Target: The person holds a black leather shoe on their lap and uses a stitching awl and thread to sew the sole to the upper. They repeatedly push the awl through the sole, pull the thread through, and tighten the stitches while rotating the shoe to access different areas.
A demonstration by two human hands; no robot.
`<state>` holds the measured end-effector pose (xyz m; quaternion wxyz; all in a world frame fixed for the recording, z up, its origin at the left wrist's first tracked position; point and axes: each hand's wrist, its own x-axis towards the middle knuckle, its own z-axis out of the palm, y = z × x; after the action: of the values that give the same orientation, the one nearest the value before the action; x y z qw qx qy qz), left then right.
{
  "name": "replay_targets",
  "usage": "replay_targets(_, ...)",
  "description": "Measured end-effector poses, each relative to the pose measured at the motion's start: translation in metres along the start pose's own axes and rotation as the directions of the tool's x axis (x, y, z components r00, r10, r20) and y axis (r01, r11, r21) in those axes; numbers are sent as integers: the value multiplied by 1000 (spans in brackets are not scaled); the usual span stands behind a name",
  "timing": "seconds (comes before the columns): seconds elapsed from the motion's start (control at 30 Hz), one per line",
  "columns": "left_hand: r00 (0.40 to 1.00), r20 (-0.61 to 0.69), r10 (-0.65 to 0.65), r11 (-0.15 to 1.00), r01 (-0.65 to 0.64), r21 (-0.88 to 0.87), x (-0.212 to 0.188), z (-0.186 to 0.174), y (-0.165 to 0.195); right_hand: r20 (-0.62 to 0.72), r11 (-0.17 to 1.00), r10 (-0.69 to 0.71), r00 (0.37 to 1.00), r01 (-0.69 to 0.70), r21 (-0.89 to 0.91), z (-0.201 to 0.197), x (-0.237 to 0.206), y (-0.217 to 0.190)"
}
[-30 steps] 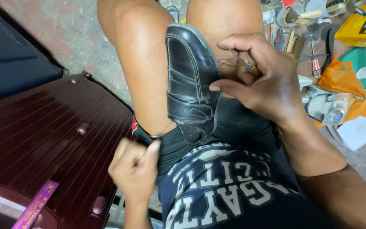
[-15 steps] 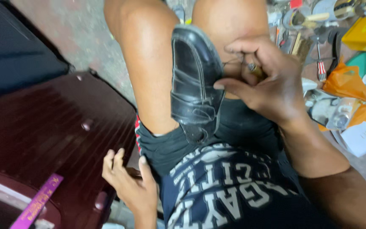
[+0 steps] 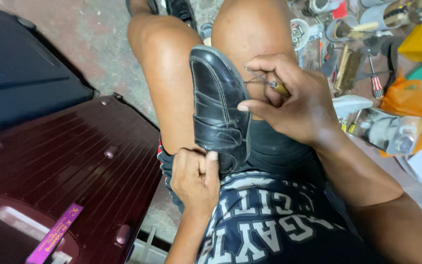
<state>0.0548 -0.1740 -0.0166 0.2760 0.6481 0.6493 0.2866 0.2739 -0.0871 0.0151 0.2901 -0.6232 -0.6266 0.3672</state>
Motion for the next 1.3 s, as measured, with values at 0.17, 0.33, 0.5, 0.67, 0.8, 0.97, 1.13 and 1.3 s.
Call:
replay_targets(0.17,986,24,-164,972,166,-168,1,3,0,67,993,112,991,-115,39,-5,3,4)
replay_targets(0.33,976,12,-217,923,209,-323,3,1,5,157,986,34,987,-7,-169,-20,8,3)
replay_targets(0.5,977,-23,-213,930,195,-312,3,5,1,414,827,320,852,-39,-561,-58,5,2)
replay_targets(0.67,977,-43,-209,910,178,-374,-3,7,-9,133,940,-298,945,315,-130,-35,7,19)
replay_targets(0.8,913,27,-406,660,314,-683,-5,3,-16,133,901,-323,937,348,-258,-24,6,32)
replay_targets(0.97,901,203,-383,645,418,-640,2,-12,-11,192,957,-211,958,243,-158,-40,9,28)
replay_targets(1.13,920,173,-351,873,388,-295,11,-20,7,145,962,-72,987,107,-252,-48,19,12)
replay_targets(1.3,955,132,-264,950,282,-138,19,-16,7,206,887,-251,946,310,-341,-29,22,17)
